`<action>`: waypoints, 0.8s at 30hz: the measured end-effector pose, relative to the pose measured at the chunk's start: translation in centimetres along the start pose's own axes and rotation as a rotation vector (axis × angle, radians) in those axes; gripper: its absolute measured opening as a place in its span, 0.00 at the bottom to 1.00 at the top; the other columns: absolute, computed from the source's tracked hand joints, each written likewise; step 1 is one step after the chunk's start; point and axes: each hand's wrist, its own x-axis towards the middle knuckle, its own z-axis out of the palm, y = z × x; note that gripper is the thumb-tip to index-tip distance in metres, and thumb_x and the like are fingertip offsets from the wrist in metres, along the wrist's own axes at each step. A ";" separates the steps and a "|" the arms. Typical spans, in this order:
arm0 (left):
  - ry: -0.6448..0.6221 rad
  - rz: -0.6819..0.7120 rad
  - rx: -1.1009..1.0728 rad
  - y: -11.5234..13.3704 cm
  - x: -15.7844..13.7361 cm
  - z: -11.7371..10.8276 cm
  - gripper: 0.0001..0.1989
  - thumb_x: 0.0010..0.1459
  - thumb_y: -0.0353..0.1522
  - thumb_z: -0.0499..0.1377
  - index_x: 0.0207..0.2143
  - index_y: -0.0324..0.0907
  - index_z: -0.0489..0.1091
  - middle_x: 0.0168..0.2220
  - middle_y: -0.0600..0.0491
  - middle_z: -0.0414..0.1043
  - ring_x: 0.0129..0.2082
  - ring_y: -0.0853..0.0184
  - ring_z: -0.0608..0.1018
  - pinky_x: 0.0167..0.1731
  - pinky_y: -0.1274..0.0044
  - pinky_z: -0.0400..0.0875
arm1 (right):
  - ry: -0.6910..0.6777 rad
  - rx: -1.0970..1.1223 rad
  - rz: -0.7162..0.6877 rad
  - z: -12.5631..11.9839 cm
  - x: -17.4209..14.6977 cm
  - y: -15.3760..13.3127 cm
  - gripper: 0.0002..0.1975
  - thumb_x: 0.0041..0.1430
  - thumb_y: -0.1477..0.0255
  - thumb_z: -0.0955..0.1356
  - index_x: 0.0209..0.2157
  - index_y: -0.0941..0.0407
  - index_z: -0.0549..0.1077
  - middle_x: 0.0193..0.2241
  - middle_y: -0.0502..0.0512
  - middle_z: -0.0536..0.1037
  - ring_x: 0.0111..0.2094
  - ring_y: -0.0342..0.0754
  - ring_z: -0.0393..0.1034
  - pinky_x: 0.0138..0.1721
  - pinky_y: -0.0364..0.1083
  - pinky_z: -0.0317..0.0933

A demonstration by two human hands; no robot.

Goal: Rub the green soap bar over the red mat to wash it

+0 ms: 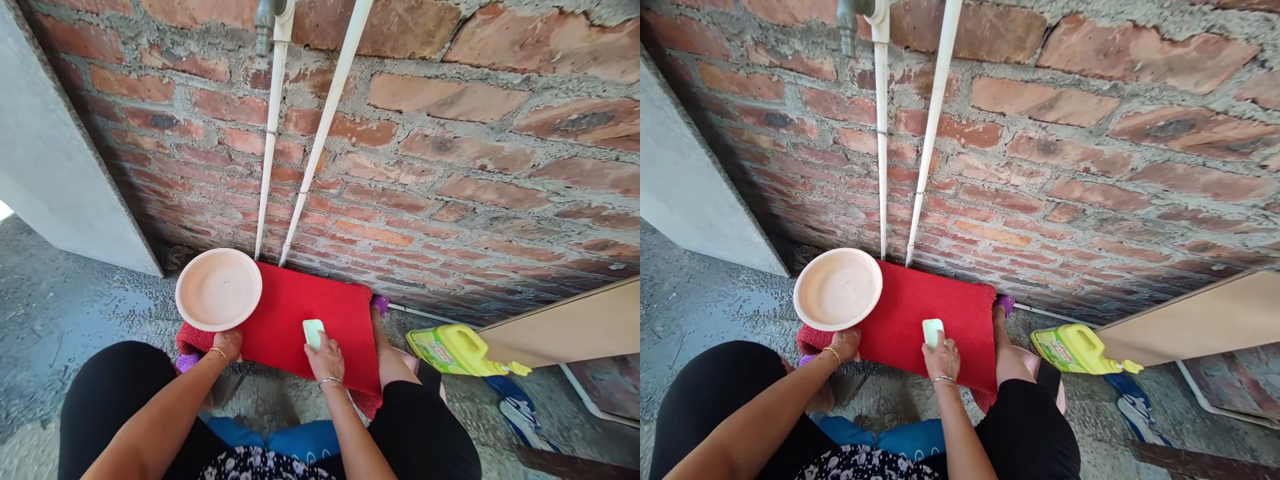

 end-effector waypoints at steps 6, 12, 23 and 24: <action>-0.013 -0.018 0.067 0.0 0.6 0.3 0.29 0.40 0.31 0.71 0.48 0.36 0.72 0.47 0.39 0.75 0.50 0.55 0.75 0.48 0.71 0.71 | 0.097 0.031 -0.055 -0.1 0.3 -0.7 0.25 0.59 0.61 0.63 0.56 0.56 0.65 0.43 0.63 0.71 0.45 0.54 0.68 0.47 0.48 0.57; 0.020 -0.015 0.109 0.2 0.9 0.4 0.32 0.36 0.32 0.72 0.48 0.37 0.72 0.48 0.38 0.74 0.52 0.53 0.74 0.51 0.68 0.68 | 0.011 0.004 -0.377 1.4 -0.8 -8.3 0.25 0.56 0.63 0.66 0.56 0.50 0.66 0.46 0.60 0.70 0.46 0.54 0.66 0.47 0.49 0.56; -0.010 -0.019 0.062 0.6 -0.2 -0.6 0.28 0.40 0.30 0.71 0.47 0.35 0.73 0.47 0.37 0.75 0.50 0.54 0.75 0.49 0.70 0.70 | 0.100 0.075 0.137 -0.7 2.9 2.0 0.26 0.59 0.58 0.62 0.55 0.58 0.65 0.43 0.64 0.73 0.44 0.54 0.69 0.42 0.47 0.59; -0.014 -0.021 0.062 0.6 -0.3 -0.7 0.28 0.40 0.30 0.70 0.47 0.34 0.72 0.47 0.37 0.75 0.50 0.54 0.75 0.49 0.70 0.70 | 0.109 0.093 0.084 -0.5 2.8 1.2 0.26 0.59 0.59 0.63 0.55 0.57 0.65 0.43 0.63 0.73 0.44 0.54 0.69 0.43 0.47 0.59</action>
